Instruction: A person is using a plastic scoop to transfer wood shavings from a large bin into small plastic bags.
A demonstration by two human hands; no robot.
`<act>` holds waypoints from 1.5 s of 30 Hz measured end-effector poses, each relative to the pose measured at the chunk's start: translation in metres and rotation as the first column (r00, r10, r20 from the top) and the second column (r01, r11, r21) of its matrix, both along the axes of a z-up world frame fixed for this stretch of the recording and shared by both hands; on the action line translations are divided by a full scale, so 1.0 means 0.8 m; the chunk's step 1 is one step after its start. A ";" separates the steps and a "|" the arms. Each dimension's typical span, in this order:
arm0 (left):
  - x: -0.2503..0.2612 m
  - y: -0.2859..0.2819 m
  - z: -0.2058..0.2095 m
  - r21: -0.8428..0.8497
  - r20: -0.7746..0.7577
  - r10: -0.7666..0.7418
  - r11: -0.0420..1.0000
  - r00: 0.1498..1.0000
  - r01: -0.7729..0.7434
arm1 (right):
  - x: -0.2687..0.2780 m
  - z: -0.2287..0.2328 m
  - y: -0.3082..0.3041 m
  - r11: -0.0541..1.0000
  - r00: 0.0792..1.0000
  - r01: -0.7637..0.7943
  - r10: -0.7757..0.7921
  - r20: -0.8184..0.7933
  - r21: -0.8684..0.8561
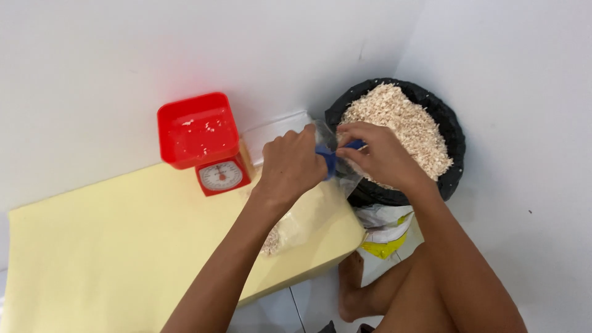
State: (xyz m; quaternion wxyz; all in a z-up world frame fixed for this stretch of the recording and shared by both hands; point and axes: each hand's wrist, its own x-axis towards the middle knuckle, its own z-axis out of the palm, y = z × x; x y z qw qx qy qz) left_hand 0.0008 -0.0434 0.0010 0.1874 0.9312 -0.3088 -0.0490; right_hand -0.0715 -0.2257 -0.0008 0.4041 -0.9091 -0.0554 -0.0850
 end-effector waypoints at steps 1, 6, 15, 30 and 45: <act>0.000 -0.002 0.005 -0.003 0.004 -0.009 1.000 1.000 0.009 | 0.004 -0.007 -0.020 1.000 1.000 0.009 -0.009 0.004 -0.003; 0.009 -0.009 -0.006 -0.037 -0.069 -0.002 0.999 0.998 0.000 | 0.003 -0.034 -0.107 0.963 0.972 0.227 -0.233 0.023 0.145; 0.010 -0.031 -0.022 -0.163 -0.162 0.007 0.986 0.987 -0.034 | 0.004 -0.084 -0.192 0.844 0.850 0.491 -0.518 0.096 0.214; 0.028 -0.038 -0.050 -0.183 -0.251 0.007 0.982 0.968 -0.054 | 0.010 -0.082 -0.167 0.841 0.891 0.420 -0.453 0.018 0.342; 0.027 -0.034 -0.053 -0.251 -0.241 0.013 0.965 0.971 -0.075 | 0.006 -0.115 -0.232 0.762 0.676 0.647 -0.592 0.439 0.032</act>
